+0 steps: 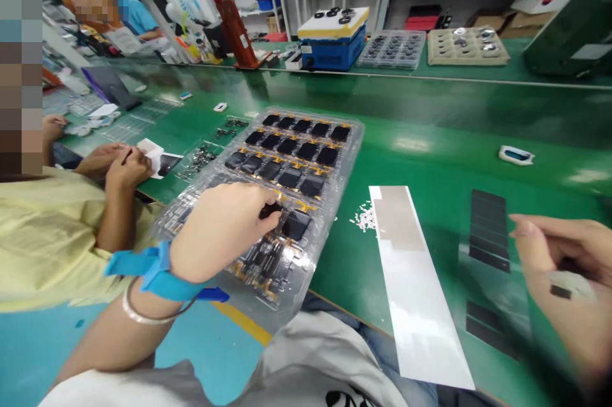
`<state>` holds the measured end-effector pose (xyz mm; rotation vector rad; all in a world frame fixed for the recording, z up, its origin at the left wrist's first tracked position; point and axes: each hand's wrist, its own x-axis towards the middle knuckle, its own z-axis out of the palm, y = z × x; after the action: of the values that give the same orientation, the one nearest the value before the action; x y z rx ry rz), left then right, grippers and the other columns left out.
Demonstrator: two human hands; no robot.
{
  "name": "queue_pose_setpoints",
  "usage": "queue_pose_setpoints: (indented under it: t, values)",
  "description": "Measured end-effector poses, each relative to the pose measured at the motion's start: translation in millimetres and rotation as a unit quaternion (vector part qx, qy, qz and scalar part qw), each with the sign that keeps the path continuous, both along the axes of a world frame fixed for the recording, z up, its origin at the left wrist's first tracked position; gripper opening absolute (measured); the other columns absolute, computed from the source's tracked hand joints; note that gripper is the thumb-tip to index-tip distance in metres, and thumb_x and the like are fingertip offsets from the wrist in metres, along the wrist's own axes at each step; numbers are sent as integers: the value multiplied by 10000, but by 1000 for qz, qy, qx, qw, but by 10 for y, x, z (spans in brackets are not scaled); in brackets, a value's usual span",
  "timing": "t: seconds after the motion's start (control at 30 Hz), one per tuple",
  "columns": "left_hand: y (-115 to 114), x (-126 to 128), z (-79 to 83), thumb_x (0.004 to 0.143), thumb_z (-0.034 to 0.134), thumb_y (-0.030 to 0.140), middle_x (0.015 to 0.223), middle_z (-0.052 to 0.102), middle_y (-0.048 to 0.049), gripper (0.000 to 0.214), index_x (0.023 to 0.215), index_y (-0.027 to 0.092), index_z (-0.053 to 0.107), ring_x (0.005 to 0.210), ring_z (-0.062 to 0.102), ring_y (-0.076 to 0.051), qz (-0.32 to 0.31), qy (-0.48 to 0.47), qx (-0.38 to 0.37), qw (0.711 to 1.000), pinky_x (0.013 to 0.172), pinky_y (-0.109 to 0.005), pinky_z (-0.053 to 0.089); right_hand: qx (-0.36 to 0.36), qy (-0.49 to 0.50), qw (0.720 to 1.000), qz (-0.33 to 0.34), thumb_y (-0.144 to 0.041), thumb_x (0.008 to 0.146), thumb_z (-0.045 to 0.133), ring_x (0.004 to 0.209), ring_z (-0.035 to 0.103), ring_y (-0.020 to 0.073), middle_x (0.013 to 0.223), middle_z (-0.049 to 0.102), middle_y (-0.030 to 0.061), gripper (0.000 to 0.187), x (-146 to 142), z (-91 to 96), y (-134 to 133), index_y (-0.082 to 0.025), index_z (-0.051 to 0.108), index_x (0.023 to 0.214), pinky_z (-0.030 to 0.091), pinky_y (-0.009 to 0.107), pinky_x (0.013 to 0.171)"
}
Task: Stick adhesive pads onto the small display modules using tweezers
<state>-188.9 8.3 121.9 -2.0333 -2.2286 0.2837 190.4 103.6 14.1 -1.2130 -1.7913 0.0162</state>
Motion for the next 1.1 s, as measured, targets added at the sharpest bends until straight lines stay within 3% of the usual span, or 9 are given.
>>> queue_pose_setpoints:
  t: [0.1,0.2,0.27,0.33,0.37,0.43,0.57,0.8,1.1]
  values:
    - [-192,196,25,917,579,211,694,704,-17,101,840,206,644,592,668,-223,-29,-87,112,990,574,-291,428,34,-1,999,23,-138,805,742,444,501,101,558,577,-19,85,-51,-20,-2,-206,736,856,361,260,427]
    - [-452,624,-142,948,495,171,920,744,-35,128,1042,238,551,719,711,-189,-134,-339,197,910,638,-287,514,46,-1,996,74,-90,823,718,445,458,76,573,568,-28,114,-169,-3,-34,-199,727,853,373,241,453]
    - [-546,982,-368,949,484,131,956,735,-36,210,1113,261,499,819,720,-189,-184,-479,150,846,709,-283,552,40,5,992,116,-67,842,685,466,458,71,632,598,-18,143,-250,4,-76,-197,722,888,378,233,465]
    - [-505,1309,-641,959,463,121,842,686,-19,196,1096,256,498,738,684,-179,-207,-576,101,784,639,-270,526,21,2,988,151,-77,868,652,488,475,73,694,627,-10,159,-308,2,-131,-199,706,955,400,225,475]
    - [-435,1438,-775,978,462,156,832,661,-17,161,1107,247,490,691,654,-166,-206,-617,91,754,623,-270,511,8,1,985,170,-93,878,642,494,481,75,720,640,-7,161,-328,0,-160,-199,691,990,415,222,479]
    - [-237,1604,-1008,1028,432,186,819,618,0,94,1096,242,466,685,621,-148,-139,-670,79,725,636,-260,486,-12,4,978,209,-128,888,639,509,494,78,786,666,7,161,-354,-2,-215,-192,661,1034,446,226,490]
    - [76,1630,-1248,1065,404,211,791,575,23,85,1015,234,469,716,606,-132,-74,-700,56,708,659,-246,440,-2,-18,965,261,-143,889,675,690,646,113,895,690,60,108,-408,5,-291,-159,661,995,531,231,591]
    - [43,1579,-1266,1061,464,231,839,614,37,83,1003,234,524,686,671,-104,-53,-741,19,669,683,-214,499,30,-99,961,257,-110,917,679,736,699,108,887,718,57,75,-465,-52,-322,-128,693,988,568,220,637]
    - [36,1572,-1228,1014,528,168,769,675,40,75,986,227,563,666,692,-114,-40,-706,56,705,663,-205,501,-14,-166,952,256,-120,983,567,762,733,131,935,756,50,130,-467,-32,-379,-151,659,1070,597,259,642]
